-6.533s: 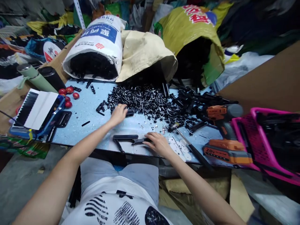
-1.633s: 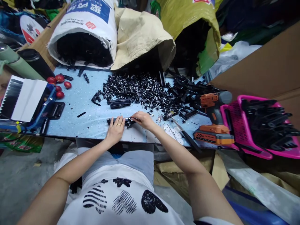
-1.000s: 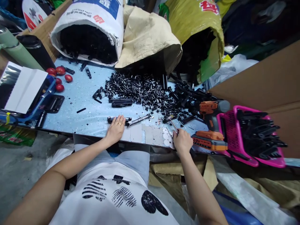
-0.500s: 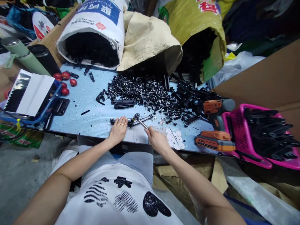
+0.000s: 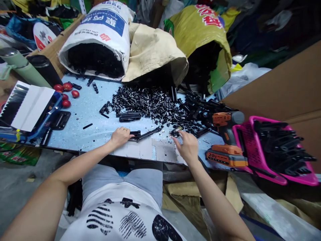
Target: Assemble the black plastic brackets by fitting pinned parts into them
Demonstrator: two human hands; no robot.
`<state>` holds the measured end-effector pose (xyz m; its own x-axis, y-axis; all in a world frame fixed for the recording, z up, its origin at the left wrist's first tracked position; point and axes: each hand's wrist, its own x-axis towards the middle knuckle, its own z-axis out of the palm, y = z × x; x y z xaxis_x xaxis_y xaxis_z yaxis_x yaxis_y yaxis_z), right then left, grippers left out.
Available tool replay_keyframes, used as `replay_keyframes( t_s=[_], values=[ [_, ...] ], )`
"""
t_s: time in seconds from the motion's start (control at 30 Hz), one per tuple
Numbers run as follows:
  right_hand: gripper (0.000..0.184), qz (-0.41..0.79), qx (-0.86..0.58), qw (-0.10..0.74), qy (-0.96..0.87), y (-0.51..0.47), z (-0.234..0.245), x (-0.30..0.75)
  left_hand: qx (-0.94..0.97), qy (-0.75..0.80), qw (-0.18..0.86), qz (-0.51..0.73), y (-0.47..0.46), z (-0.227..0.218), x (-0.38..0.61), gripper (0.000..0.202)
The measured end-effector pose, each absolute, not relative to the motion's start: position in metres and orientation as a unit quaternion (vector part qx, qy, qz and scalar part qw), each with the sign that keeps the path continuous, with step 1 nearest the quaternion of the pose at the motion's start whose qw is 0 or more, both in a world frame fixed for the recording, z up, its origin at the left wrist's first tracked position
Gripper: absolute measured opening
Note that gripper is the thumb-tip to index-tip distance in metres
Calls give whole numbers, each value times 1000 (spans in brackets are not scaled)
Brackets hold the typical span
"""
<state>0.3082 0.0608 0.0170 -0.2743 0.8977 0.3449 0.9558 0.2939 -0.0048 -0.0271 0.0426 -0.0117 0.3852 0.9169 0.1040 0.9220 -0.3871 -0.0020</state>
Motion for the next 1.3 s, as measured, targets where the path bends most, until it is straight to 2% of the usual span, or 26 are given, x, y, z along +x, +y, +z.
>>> replay_keyframes(
  t_s=[0.07, 0.2, 0.27, 0.33, 0.43, 0.5, 0.6, 0.7, 0.77, 0.87, 0.93, 1.0, 1.1, 1.23, 1.3],
  values=[
    [51, -106, -462, 148, -868, 67, 20, 272, -834, -548, 25, -69, 41, -3, -29, 52],
    [56, -49, -307, 59, -948, 73, 39, 231, -864, -489, 33, -120, 26, 26, -37, 56],
    [62, -20, -243, 66, -967, 63, 52, 228, -888, -438, 24, -138, 12, 42, -42, 58],
    [64, 18, -144, 115, -983, 44, 66, 231, -901, -398, -8, -176, -7, 57, -43, 62],
    [65, 49, -61, 211, -974, 16, 85, 234, -887, -382, -133, -223, -30, 79, -40, 64],
    [64, 40, -109, 241, -964, 12, 92, 236, -840, -419, -271, -213, -32, 90, -41, 64],
    [66, 36, -221, 224, -949, 23, 91, 242, -708, -465, -496, -189, -10, 97, -52, 71],
    [68, 14, -274, 189, -943, 33, 81, 246, -645, -460, -586, -170, 16, 98, -65, 80],
    [65, -9, -297, 174, -939, 32, 73, 244, -693, -457, -536, -154, 23, 97, -66, 79],
    [63, -11, -338, 172, -925, 26, 63, 237, -806, -500, -302, -98, 15, 91, -55, 66],
    [61, 14, -325, 150, -934, 24, 62, 233, -841, -514, -155, -64, 6, 83, -47, 67],
    [59, 42, -269, 123, -954, 23, 69, 233, -865, -490, -87, -70, -3, 76, -42, 71],
    [61, 109, -153, 159, -969, 13, 86, 233, -900, -388, -113, -163, -19, 78, -39, 72],
    [63, 247, -1, 313, -917, -18, 91, 218, -882, -236, -253, -319, -52, 91, -19, 71],
    [61, 280, 39, 389, -877, -32, 75, 200, -861, -204, -266, -382, -67, 86, -5, 72]
  ],
)
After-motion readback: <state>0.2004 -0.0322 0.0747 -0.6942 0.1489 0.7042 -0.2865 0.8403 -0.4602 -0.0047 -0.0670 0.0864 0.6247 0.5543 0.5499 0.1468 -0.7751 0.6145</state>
